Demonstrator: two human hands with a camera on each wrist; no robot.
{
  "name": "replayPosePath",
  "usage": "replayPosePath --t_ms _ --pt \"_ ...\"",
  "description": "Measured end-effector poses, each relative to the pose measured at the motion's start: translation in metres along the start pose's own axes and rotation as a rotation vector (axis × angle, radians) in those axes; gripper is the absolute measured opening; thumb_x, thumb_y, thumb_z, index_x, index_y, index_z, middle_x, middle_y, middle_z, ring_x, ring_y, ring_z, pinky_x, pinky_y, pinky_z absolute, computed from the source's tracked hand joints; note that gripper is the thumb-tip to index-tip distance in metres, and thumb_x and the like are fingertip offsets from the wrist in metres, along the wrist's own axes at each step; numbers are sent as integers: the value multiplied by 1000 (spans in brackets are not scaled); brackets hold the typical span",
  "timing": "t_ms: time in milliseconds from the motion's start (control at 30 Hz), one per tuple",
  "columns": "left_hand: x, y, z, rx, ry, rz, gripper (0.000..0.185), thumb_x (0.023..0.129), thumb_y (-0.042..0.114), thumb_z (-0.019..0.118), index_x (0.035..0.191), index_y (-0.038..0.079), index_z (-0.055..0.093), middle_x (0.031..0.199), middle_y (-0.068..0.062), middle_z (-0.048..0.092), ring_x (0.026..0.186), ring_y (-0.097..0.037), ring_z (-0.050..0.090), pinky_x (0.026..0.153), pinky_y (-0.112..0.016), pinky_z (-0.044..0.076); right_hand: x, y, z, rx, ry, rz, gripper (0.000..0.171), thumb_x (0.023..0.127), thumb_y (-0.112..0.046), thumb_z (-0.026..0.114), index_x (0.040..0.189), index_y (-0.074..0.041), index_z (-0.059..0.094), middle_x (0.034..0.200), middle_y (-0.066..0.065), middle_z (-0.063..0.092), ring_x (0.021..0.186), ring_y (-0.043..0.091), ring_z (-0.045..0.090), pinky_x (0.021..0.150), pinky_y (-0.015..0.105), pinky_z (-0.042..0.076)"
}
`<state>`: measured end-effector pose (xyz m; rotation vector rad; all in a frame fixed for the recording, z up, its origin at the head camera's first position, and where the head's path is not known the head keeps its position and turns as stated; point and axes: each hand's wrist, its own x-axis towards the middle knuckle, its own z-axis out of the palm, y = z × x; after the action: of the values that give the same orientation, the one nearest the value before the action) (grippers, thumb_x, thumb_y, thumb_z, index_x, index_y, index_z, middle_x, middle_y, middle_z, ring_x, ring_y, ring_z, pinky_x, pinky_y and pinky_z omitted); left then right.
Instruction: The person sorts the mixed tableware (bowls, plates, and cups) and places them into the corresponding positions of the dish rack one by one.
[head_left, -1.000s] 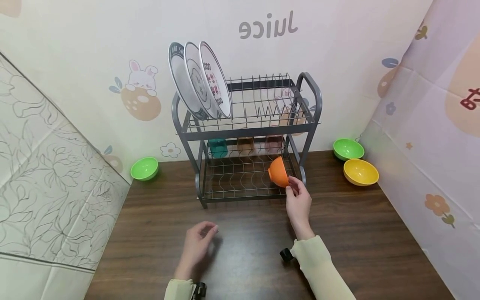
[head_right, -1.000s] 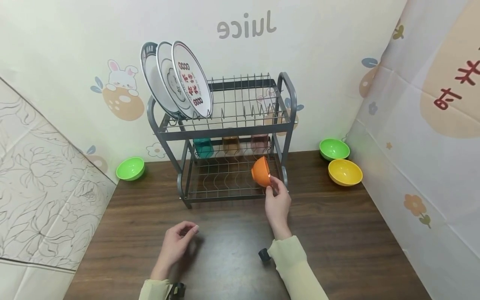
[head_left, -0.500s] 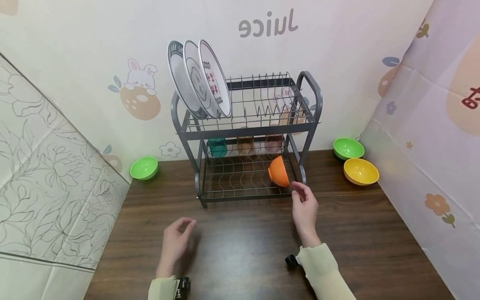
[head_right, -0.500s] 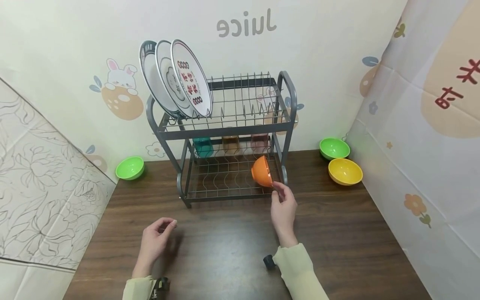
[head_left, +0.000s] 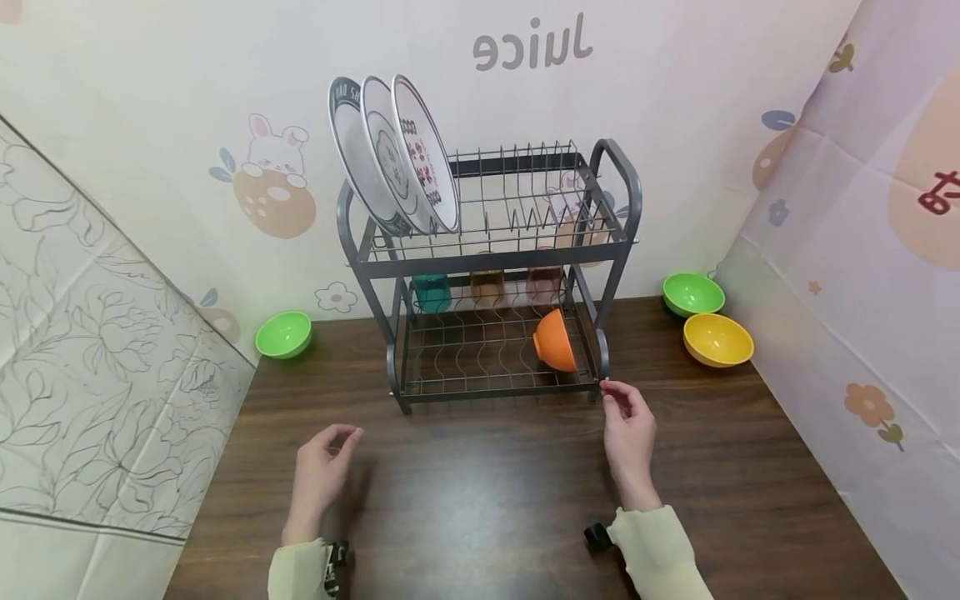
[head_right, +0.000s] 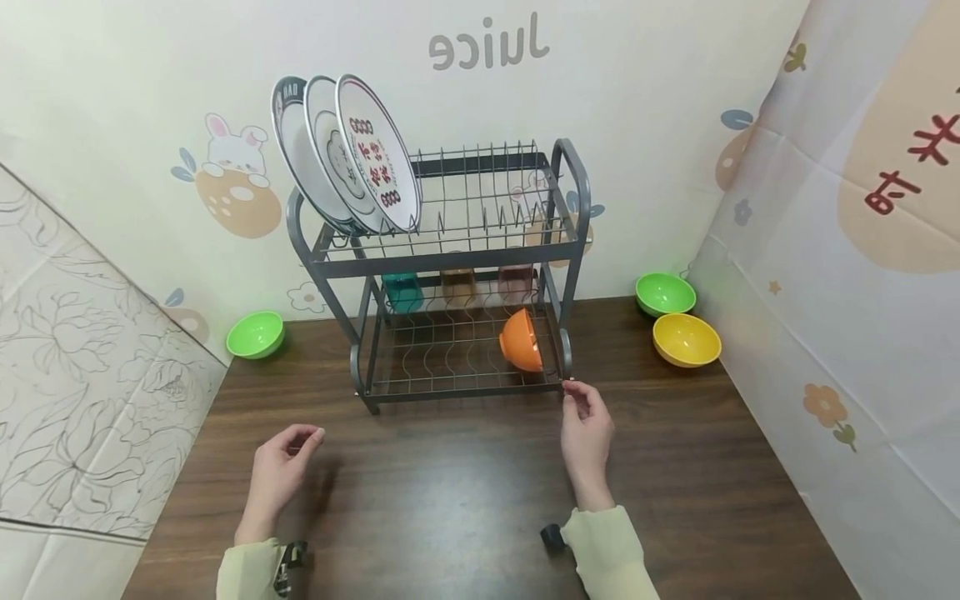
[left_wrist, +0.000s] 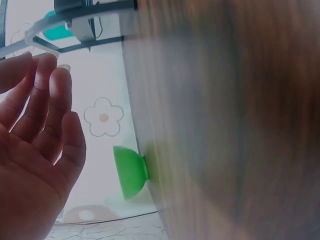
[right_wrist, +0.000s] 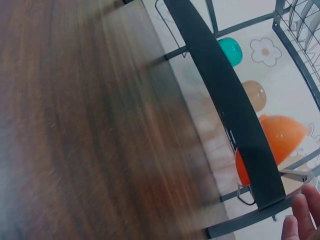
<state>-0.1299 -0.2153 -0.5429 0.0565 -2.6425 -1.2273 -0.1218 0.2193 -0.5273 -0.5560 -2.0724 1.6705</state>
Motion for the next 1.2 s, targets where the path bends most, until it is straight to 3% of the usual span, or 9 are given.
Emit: replayPosePath --t_ms 200,567,800,1200 --pt "14 -6 -10 30 16 10 27 98 25 65 118 7 65 97 -6 72 88 -21 65 77 -38 50 -5 7 -6 -26 -9 27 21 103 -13 53 118 -6 65 119 7 66 109 13 58 92 21 44" --pt "47 -14 -29 160 77 96 27 99 21 60 121 5 63 110 -13 65 100 -31 61 81 -50 48 -24 9 -13 -52 -117 9 21 103 -17 55 119 -7 64 119 6 67 107 12 58 86 14 44" --pt "72 -25 -32 254 127 152 29 96 15 63 121 1 61 126 -21 57 116 -42 49 96 -57 39 -36 8 -9 -70 -187 -61 19 102 -13 57 116 -4 66 116 9 68 103 11 60 84 13 45" --pt "114 -41 -27 332 142 194 31 93 10 64 121 -2 60 125 -24 55 113 -45 45 95 -56 36 -63 11 6 -132 -336 -214 15 97 -6 64 110 -10 70 107 2 71 94 13 64 78 21 50"
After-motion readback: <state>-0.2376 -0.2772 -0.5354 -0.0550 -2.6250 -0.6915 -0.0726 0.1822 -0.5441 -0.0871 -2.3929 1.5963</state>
